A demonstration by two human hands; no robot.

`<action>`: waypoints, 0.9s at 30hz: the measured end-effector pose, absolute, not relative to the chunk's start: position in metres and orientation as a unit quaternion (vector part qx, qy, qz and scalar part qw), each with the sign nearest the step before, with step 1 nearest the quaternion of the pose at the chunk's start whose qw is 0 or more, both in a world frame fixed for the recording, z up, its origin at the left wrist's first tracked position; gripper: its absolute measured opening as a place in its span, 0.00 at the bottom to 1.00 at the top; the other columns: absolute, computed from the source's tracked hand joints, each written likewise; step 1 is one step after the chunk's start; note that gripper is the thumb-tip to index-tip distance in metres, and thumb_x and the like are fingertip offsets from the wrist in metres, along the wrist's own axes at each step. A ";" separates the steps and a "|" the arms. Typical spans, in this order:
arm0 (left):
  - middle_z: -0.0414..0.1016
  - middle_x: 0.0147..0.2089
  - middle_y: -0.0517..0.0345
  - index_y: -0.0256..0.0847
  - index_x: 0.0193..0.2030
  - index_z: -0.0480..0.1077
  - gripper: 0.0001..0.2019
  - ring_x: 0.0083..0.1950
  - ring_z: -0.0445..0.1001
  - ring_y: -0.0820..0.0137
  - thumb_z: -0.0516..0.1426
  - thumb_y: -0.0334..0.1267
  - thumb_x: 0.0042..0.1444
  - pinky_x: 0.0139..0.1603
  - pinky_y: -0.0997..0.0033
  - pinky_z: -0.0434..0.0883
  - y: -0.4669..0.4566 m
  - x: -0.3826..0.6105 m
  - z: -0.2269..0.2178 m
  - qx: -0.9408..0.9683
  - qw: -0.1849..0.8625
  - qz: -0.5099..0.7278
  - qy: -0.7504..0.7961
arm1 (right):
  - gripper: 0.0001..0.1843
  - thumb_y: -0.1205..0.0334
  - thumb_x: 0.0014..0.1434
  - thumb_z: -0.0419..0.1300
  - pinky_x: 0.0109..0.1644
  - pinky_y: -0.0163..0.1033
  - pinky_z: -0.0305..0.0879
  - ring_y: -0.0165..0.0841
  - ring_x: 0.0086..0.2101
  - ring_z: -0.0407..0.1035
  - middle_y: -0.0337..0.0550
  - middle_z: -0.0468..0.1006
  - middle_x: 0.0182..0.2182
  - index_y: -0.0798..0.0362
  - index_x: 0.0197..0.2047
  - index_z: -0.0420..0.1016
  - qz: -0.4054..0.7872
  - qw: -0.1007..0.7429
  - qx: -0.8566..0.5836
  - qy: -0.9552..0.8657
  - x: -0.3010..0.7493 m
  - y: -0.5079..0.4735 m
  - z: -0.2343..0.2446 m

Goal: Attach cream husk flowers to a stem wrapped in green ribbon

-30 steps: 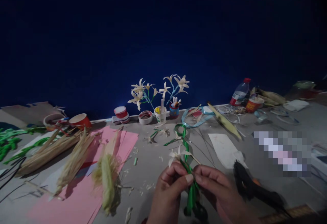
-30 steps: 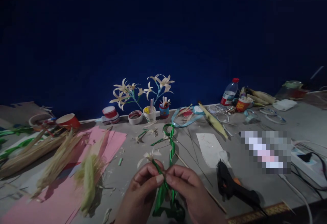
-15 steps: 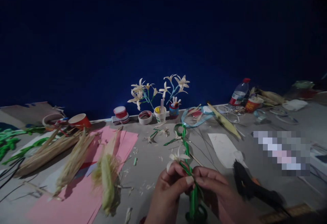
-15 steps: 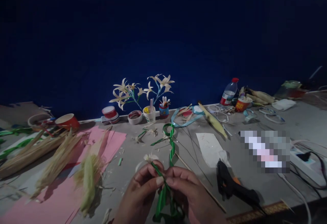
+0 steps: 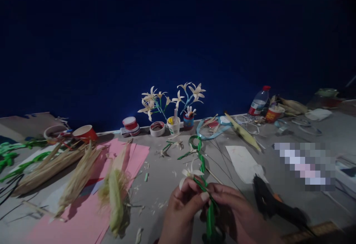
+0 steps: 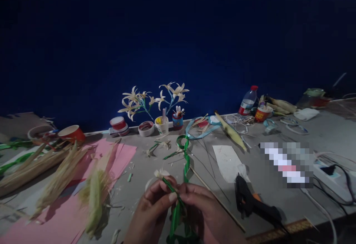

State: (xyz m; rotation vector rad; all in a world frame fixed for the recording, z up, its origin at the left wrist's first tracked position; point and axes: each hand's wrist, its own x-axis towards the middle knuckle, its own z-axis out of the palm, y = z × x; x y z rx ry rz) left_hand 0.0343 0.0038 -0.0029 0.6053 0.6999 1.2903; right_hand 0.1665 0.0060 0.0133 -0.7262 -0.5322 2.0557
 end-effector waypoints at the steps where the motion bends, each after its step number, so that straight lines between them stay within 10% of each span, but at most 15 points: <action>1: 0.69 0.27 0.63 0.38 0.25 0.74 0.07 0.26 0.65 0.76 0.69 0.32 0.43 0.27 0.76 0.62 0.004 0.035 -0.003 0.270 0.699 0.583 0.315 | 0.08 0.64 0.45 0.73 0.31 0.30 0.61 0.27 0.26 0.69 0.37 0.77 0.23 0.56 0.30 0.83 0.820 0.437 -0.297 -0.221 0.166 0.006 0.013; 27: 0.77 0.31 0.58 0.39 0.23 0.74 0.13 0.36 0.72 0.68 0.73 0.40 0.37 0.38 0.73 0.67 0.001 0.034 -0.003 0.271 0.634 0.619 0.375 | 0.11 0.58 0.41 0.74 0.34 0.32 0.58 0.29 0.26 0.60 0.33 0.69 0.22 0.52 0.24 0.77 0.731 0.481 -0.363 -0.320 0.165 0.011 0.000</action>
